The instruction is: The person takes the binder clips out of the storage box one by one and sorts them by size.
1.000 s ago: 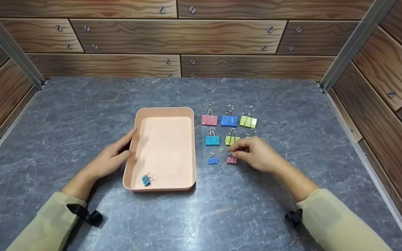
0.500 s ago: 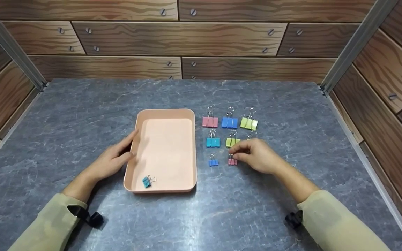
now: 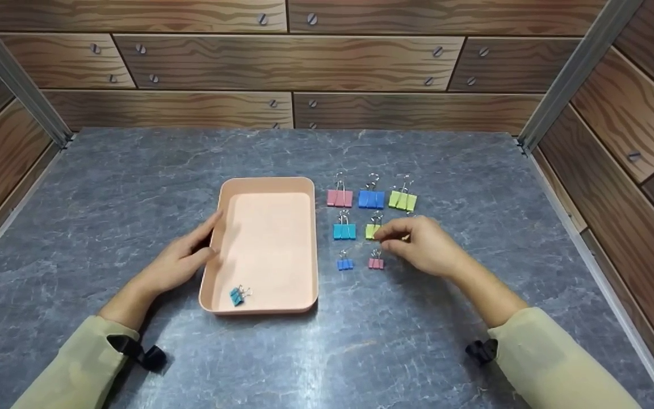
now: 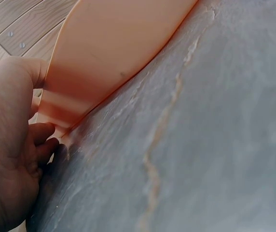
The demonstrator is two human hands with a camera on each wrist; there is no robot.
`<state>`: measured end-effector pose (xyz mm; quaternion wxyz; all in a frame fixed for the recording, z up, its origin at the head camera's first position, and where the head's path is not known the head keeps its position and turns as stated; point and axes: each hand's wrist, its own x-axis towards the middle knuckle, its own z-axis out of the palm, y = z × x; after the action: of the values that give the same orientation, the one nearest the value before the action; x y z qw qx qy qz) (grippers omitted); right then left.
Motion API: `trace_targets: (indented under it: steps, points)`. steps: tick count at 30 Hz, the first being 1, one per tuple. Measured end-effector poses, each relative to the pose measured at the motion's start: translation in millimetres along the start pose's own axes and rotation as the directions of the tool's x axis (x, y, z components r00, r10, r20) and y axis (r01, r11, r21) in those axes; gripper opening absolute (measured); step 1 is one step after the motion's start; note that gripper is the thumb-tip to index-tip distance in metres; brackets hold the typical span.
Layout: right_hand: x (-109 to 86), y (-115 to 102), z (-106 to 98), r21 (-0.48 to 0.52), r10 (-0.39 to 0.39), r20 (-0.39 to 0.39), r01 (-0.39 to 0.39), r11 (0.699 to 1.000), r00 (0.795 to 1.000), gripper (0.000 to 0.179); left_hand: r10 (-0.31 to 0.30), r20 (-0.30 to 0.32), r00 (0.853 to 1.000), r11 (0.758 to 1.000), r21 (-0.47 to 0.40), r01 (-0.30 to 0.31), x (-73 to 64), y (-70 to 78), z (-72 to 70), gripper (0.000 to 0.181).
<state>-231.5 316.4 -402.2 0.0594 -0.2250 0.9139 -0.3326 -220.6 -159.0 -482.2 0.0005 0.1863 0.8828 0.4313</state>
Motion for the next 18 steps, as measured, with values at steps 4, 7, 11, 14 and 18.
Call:
trace_targets:
  steps: [4,7,11,14,18]
  points:
    - [2.2,-19,-1,0.000,-0.003,0.000,0.003,1.000,1.000,0.017,-0.013,0.017,1.000,1.000,0.004,0.013,-0.6,2.9,-0.9,0.073]
    - [7.9,-35,2,0.015,-0.026,0.005,0.026,1.000,1.000,0.016,-0.002,0.004,1.000,1.000,-0.002,0.002,-0.3,2.8,-0.6,0.073]
    - [17.6,-56,13,0.059,-0.092,0.011,0.091,0.994,0.996,0.014,0.007,-0.005,1.000,1.000,-0.010,-0.007,-0.3,2.3,-0.1,0.072]
    - [26.1,-69,26,0.116,-0.157,0.016,0.154,0.981,0.988,0.015,0.001,0.007,1.000,1.000,-0.007,-0.001,0.1,2.8,-0.6,0.073]
    - [37.9,-85,47,0.183,-0.244,0.040,0.233,0.955,0.969,0.019,-0.009,0.015,1.000,1.000,0.003,0.009,-0.7,2.9,-1.0,0.073]
